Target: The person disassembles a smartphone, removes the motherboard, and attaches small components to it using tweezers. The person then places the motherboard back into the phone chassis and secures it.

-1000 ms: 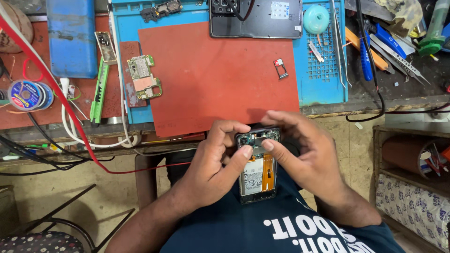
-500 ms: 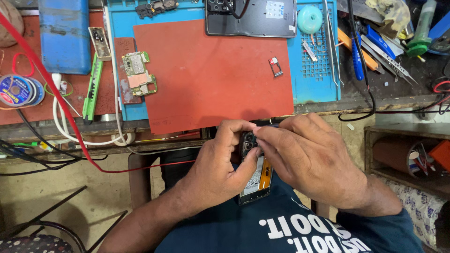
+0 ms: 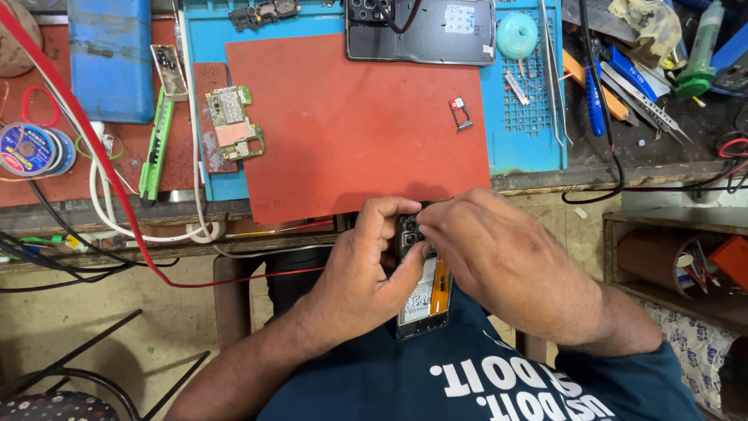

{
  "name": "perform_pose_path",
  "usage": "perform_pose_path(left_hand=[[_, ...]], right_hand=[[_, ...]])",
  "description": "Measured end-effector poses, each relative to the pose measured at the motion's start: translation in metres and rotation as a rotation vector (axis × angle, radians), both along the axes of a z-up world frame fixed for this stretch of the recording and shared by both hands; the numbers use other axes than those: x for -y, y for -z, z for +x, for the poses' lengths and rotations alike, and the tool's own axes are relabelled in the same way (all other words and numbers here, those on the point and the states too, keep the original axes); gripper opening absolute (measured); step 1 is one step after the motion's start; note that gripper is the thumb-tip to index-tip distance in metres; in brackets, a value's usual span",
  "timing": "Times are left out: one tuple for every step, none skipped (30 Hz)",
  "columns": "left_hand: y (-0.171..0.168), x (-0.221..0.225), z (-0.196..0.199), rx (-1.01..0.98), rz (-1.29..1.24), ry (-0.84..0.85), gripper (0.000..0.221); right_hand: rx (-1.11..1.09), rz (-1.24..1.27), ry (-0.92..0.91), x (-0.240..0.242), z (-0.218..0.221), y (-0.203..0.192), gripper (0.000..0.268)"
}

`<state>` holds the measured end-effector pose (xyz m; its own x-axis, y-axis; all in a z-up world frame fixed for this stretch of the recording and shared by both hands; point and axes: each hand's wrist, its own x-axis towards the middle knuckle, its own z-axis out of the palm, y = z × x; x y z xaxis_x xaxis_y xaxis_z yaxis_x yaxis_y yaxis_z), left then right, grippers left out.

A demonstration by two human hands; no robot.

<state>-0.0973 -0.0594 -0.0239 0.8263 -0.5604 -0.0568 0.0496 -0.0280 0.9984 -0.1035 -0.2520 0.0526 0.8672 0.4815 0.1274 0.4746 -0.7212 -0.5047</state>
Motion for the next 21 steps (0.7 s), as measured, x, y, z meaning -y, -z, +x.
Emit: perform_pose_path(left_hand=[[0.001, 0.000, 0.001, -0.001, -0.008, 0.001, 0.042], [0.002, 0.000, 0.001, 0.018, -0.021, 0.002, 0.042], [0.003, 0.000, 0.002, 0.037, -0.035, 0.004, 0.042], [0.003, 0.000, 0.001, 0.053, -0.047, 0.003, 0.041], [0.004, -0.001, 0.000, 0.026, -0.050, 0.013, 0.041], [0.004, -0.002, 0.001, 0.003, -0.055, 0.022, 0.040], [0.004, -0.003, 0.002, -0.021, -0.059, 0.030, 0.040], [0.004, -0.003, 0.002, -0.008, -0.070, 0.022, 0.040], [0.003, -0.003, 0.002, 0.005, -0.081, 0.013, 0.040], [0.003, -0.004, 0.003, 0.020, -0.092, 0.004, 0.040], [0.002, -0.004, 0.004, 0.006, -0.078, 0.004, 0.040], [0.002, -0.005, 0.005, -0.011, -0.064, 0.004, 0.040], [0.001, -0.006, 0.006, -0.027, -0.050, 0.003, 0.040], [0.001, -0.007, 0.007, -0.012, -0.057, 0.003, 0.040], [0.001, -0.008, 0.008, 0.004, -0.065, 0.003, 0.041], [0.000, -0.008, 0.008, 0.021, -0.074, 0.006, 0.041], [0.000, -0.009, 0.008, 0.011, -0.059, 0.005, 0.041], [-0.001, -0.009, 0.010, 0.006, -0.046, 0.007, 0.041], [-0.002, -0.008, 0.011, 0.001, -0.034, 0.009, 0.041], [-0.003, -0.008, 0.012, 0.007, -0.036, 0.011, 0.041], [-0.004, -0.008, 0.013, 0.013, -0.038, 0.013, 0.041]], right_hand=[[0.005, -0.030, -0.056, 0.002, 0.003, -0.004, 0.030], [0.002, -0.036, -0.100, 0.004, 0.008, -0.006, 0.029], [-0.001, -0.043, -0.144, 0.008, 0.013, -0.008, 0.028], [-0.007, -0.048, -0.192, 0.010, 0.017, -0.009, 0.028], [-0.017, -0.041, -0.192, 0.012, 0.019, -0.008, 0.027], [-0.024, -0.035, -0.194, 0.013, 0.021, -0.008, 0.027], [-0.032, -0.029, -0.196, 0.014, 0.022, -0.007, 0.027], [-0.027, -0.026, -0.191, 0.014, 0.021, -0.005, 0.027], [-0.022, -0.023, -0.187, 0.013, 0.019, -0.003, 0.027], [-0.016, -0.020, -0.182, 0.013, 0.018, -0.001, 0.027], [-0.019, -0.008, -0.160, 0.012, 0.017, 0.001, 0.027], [-0.024, 0.004, -0.139, 0.012, 0.015, 0.003, 0.027], [-0.030, 0.016, -0.117, 0.011, 0.015, 0.005, 0.027], [-0.015, 0.021, -0.120, 0.012, 0.015, 0.007, 0.027], [-0.001, 0.025, -0.123, 0.012, 0.016, 0.009, 0.027], [0.015, 0.028, -0.121, 0.013, 0.016, 0.010, 0.027], [0.030, 0.029, -0.132, 0.014, 0.017, 0.011, 0.028], [0.049, 0.028, -0.141, 0.015, 0.019, 0.011, 0.029], [0.069, 0.027, -0.149, 0.016, 0.020, 0.011, 0.029], [0.091, -0.007, -0.177, 0.017, 0.021, 0.010, 0.030], [0.114, -0.041, -0.204, 0.018, 0.022, 0.008, 0.031]])
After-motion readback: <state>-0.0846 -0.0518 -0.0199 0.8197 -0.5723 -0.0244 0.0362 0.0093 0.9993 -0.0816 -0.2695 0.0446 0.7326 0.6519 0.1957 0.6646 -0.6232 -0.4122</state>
